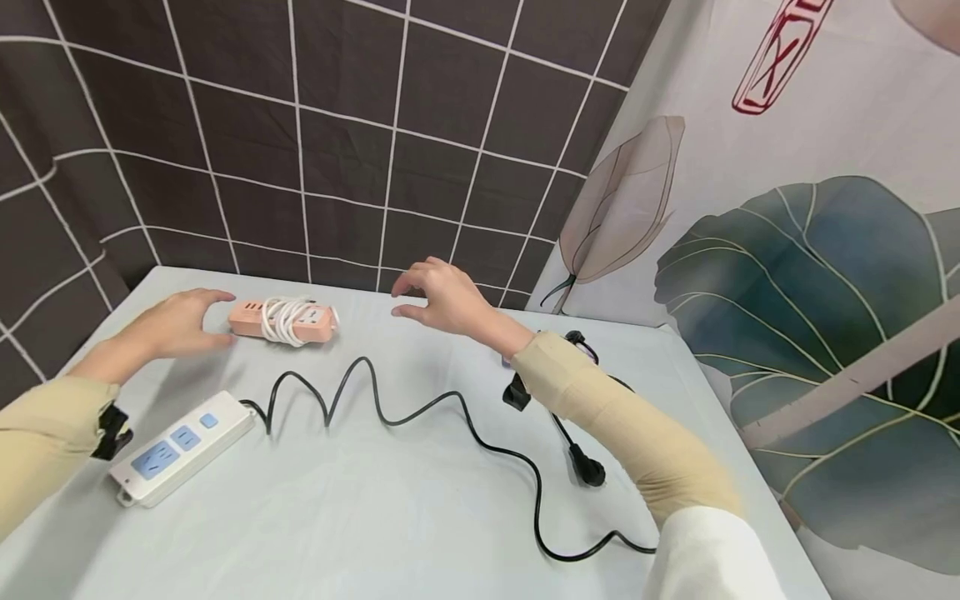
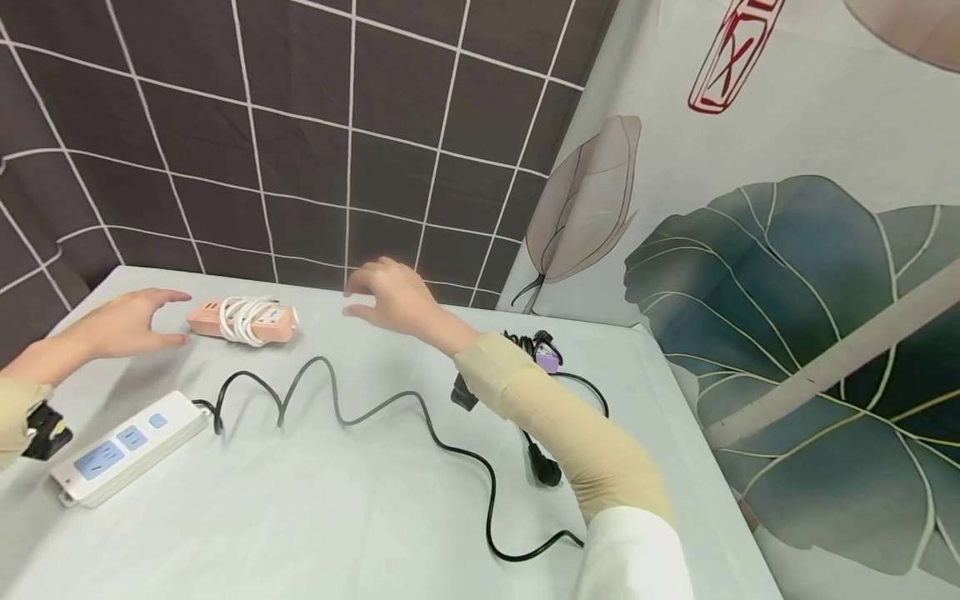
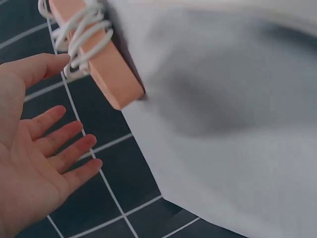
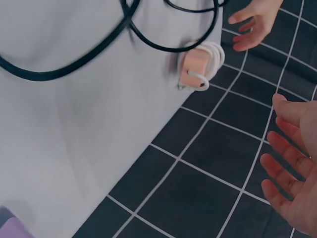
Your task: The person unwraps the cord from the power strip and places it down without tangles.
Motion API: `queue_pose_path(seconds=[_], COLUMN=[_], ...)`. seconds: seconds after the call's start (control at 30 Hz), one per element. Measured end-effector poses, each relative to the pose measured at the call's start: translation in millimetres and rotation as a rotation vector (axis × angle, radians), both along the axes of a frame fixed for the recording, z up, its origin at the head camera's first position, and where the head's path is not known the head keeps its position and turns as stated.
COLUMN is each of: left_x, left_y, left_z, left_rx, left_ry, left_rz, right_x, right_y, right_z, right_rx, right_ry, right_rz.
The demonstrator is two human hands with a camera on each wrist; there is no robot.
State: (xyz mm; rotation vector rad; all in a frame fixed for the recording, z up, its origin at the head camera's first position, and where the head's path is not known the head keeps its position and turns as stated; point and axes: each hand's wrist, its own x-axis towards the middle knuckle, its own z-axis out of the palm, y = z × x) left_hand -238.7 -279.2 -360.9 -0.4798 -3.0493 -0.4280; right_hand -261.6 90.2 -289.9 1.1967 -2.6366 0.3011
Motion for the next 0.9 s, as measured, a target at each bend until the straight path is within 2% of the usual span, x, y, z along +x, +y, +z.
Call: queue_pose_path(seconds=[0.17, 0.3, 0.5, 0.63, 0.73, 0.9], left_x=[-19.9, -30.9, -41.5, -45.3, -47.7, -51.4], left_y=[-5.0, -4.8, -1.0, 0.4, 1.4, 4.3], left_z=[-0.2, -4.5, -14.0, -18.4, -21.2, -26.6], left_rx=[0.007, 0.053, 0.148, 0.164, 0.168, 0.151], left_ry=[-0.053, -0.121, -0.206, -0.253, -0.252, -0.195], left_rz=[0.021, 0.017, 0.001, 0.006, -0.008, -0.048], right_x=[-13.0, -20.5, -30.0, -34.9, -37.1, -40.3], right_y=[-12, -20, -29, -33, -36, -41], right_z=[3.0, 3.8, 3.3, 1.5, -0.9, -4.5], right_rx=[0.013, 0.012, 0.030, 0.058, 0.072, 0.091], right_ry=[-0.015, -0.031, -0.065, -0.085, -0.098, -0.102], right_rz=[-0.020, -0.022, -0.042, -0.063, -0.063, -0.053])
